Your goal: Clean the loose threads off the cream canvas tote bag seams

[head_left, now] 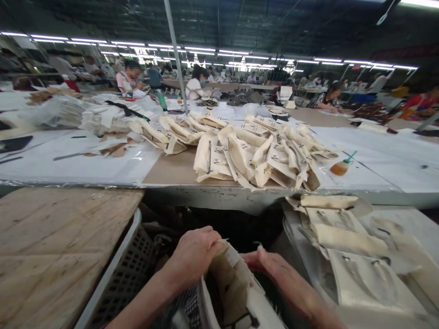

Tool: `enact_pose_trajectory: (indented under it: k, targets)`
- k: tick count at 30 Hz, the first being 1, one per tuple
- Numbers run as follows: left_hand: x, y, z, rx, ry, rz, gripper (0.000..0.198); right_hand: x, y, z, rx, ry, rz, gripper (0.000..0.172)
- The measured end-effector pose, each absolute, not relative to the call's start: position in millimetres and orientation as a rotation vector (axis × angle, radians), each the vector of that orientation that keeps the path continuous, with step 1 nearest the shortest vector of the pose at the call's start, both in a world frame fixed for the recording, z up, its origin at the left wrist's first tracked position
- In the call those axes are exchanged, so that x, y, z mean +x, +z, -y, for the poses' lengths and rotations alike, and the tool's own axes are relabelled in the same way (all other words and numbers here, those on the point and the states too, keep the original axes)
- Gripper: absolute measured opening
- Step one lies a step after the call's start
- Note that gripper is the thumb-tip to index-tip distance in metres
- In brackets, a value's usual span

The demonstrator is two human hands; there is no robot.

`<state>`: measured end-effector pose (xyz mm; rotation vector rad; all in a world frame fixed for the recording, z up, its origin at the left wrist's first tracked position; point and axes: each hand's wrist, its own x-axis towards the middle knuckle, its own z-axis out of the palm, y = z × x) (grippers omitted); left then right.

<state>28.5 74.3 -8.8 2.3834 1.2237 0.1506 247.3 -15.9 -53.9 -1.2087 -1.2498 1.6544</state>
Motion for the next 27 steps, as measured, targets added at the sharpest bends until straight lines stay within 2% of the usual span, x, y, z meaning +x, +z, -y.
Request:
enact_pose_trajectory:
  k: [1, 4, 10, 13, 22, 27]
  targets:
    - [29.1, -8.9, -73.3, 2.366, 0.171, -1.225, 0.03, 246.6, -55.0, 6.0, -1.182, 1.653, 1.177, 0.06]
    - [30.7, -9.4, -69.7, 2.332, 0.213, -1.247, 0.025, 233.1, -54.0, -31.4, -1.081, 1.675, 1.14, 0.048]
    - [26.0, -11.5, -67.4, 2.257, 0.233, -1.326, 0.024, 196.9, -56.2, -72.3, -0.813, 1.97, 1.176, 0.042]
    - [20.1, -13.3, -68.1, 2.198, 0.27, -1.322, 0.022, 195.1, -65.7, -64.1, -0.78, 2.02, 1.088, 0.04]
    - [17.4, -16.4, -67.8, 2.176, 0.29, -1.331, 0.023, 214.5, -73.4, -14.0, -0.812, 1.97, 0.876, 0.05]
    - [21.5, -12.7, -66.8, 2.162, 0.27, -1.348, 0.022, 228.6, -65.9, 19.6, -0.99, 1.881, 0.963, 0.046]
